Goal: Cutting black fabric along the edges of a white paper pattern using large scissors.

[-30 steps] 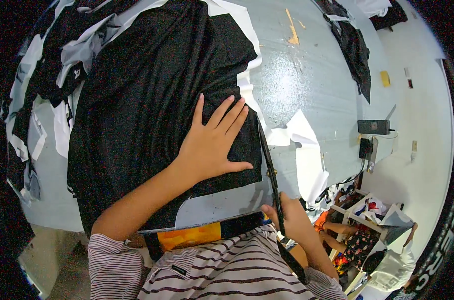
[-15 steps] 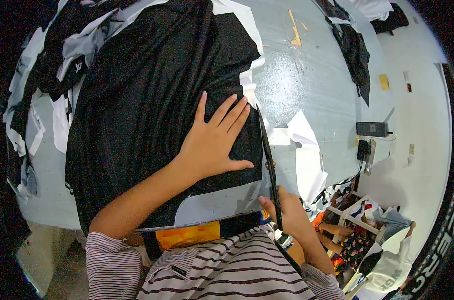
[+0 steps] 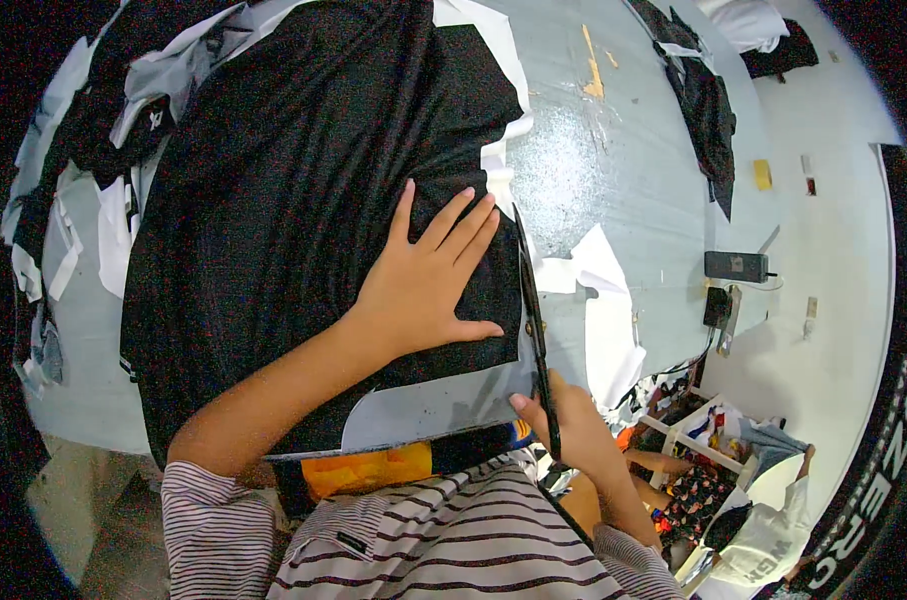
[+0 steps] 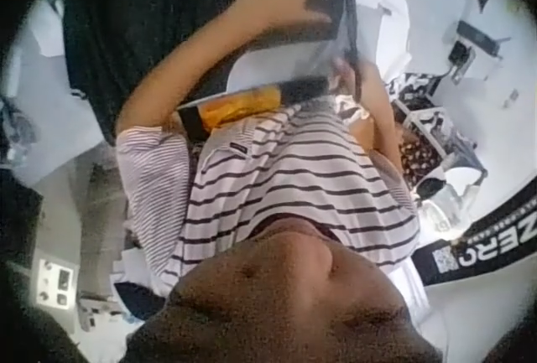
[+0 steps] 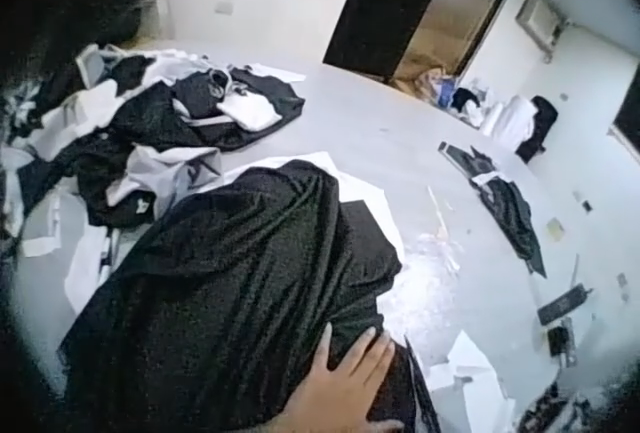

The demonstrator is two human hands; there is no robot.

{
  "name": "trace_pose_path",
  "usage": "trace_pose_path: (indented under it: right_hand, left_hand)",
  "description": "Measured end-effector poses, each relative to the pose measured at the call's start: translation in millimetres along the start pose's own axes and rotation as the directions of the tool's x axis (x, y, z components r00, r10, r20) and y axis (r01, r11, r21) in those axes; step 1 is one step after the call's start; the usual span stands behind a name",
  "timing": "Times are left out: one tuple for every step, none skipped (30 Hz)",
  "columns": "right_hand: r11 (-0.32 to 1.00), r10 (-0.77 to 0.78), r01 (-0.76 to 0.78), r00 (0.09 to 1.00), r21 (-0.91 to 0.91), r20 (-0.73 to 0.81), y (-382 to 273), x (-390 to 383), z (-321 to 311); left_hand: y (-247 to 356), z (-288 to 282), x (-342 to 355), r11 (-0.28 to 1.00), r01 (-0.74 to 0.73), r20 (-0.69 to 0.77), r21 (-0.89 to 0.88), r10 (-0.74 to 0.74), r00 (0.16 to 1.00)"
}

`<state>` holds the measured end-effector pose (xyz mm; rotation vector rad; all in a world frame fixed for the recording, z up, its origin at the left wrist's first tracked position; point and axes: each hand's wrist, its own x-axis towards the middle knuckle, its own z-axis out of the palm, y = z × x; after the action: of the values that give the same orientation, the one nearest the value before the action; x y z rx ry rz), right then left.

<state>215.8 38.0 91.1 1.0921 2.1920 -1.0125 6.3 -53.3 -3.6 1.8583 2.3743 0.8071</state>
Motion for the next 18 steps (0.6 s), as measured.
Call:
trace_pose_path:
  right_hand:
    - [1.000,-0.016,0.016,0.999,0.001,-0.028,0.3,0.3,1.4]
    - [0.999,-0.033,0.033,0.998,0.003,-0.054,0.8,0.9,2.4]
    - [0.999,-0.033,0.033,0.998,0.002,-0.054,0.8,1.4,3.3]
    - [1.000,-0.030,0.030,0.998,0.009,-0.058,0.6,1.9,4.2]
    - [1.000,-0.025,0.026,0.998,0.014,-0.062,0.8,1.8,4.7]
    - [1.000,-0.023,0.024,0.998,0.012,-0.063,1.6,2.1,5.3]
    - [0.999,-0.029,0.030,0.997,0.016,-0.068,2.8,2.9,5.9]
    - [0.999,-0.035,0.036,0.997,0.019,-0.075,3.9,3.4,6.6]
    - [0.999,-0.033,0.034,0.997,0.017,-0.076,5.3,4.0,7.3]
    - [0.999,-0.048,0.050,0.995,0.019,-0.089,6.8,4.6,8.1]
    - [0.997,-0.065,0.068,0.993,0.021,-0.101,7.6,5.4,8.7]
    - [0.998,-0.065,0.068,0.993,0.020,-0.102,7.7,5.7,9.0]
    - [0.997,-0.074,0.077,0.992,0.025,-0.105,7.7,5.9,9.3]
    - [0.996,-0.082,0.085,0.991,0.030,-0.108,7.5,6.1,9.2]
    - [0.996,-0.081,0.085,0.991,0.028,-0.109,7.7,6.3,9.2]
    - [0.996,-0.076,0.080,0.991,0.031,-0.110,8.1,6.2,9.5]
    - [0.996,-0.071,0.076,0.991,0.036,-0.110,8.8,5.7,9.8]
    - [0.996,-0.072,0.076,0.991,0.036,-0.110,9.4,4.5,10.0]
  left_hand:
    - [0.2,0.2,-0.1,1.000,-0.001,-0.001,-0.002,0.001,1.000]
    - [0.5,0.4,0.1,1.000,0.000,0.001,-0.002,0.000,1.000]
    - [0.8,0.6,0.2,1.000,0.000,0.002,-0.003,0.000,1.000]
    - [0.7,0.8,0.3,1.000,0.001,0.002,-0.004,-0.001,1.000]
    - [0.9,0.7,0.3,1.000,0.001,0.004,0.002,-0.001,1.000]
    - [1.1,0.7,0.3,1.000,0.000,0.006,0.007,0.000,1.000]
    - [1.2,0.6,0.4,1.000,0.000,0.005,0.004,0.000,1.000]
    - [1.3,0.3,0.5,1.000,0.001,0.008,0.001,-0.001,1.000]
    - [1.3,0.0,0.7,1.000,0.002,0.012,-0.002,-0.002,1.000]
    - [1.4,-0.2,0.7,1.000,0.002,0.010,-0.004,-0.001,1.000]
    - [0.8,-0.5,0.7,1.000,0.002,0.016,0.000,-0.002,1.000]
    - [0.5,-0.6,0.6,1.000,0.002,0.022,0.005,-0.002,1.000]
    - [0.7,-0.6,0.4,1.000,0.001,0.021,0.004,-0.002,1.000]
    - [0.9,-0.3,0.2,1.000,0.007,0.032,0.014,-0.007,0.999]
    - [0.8,-0.1,0.1,1.000,0.012,0.043,0.023,-0.013,0.999]
    - [0.5,0.3,0.3,1.000,0.012,0.041,0.022,-0.013,0.999]
    - [0.5,0.7,0.3,1.000,0.008,0.030,0.014,-0.009,1.000]
    - [0.5,0.9,0.3,1.000,0.004,0.019,0.006,-0.004,1.000]
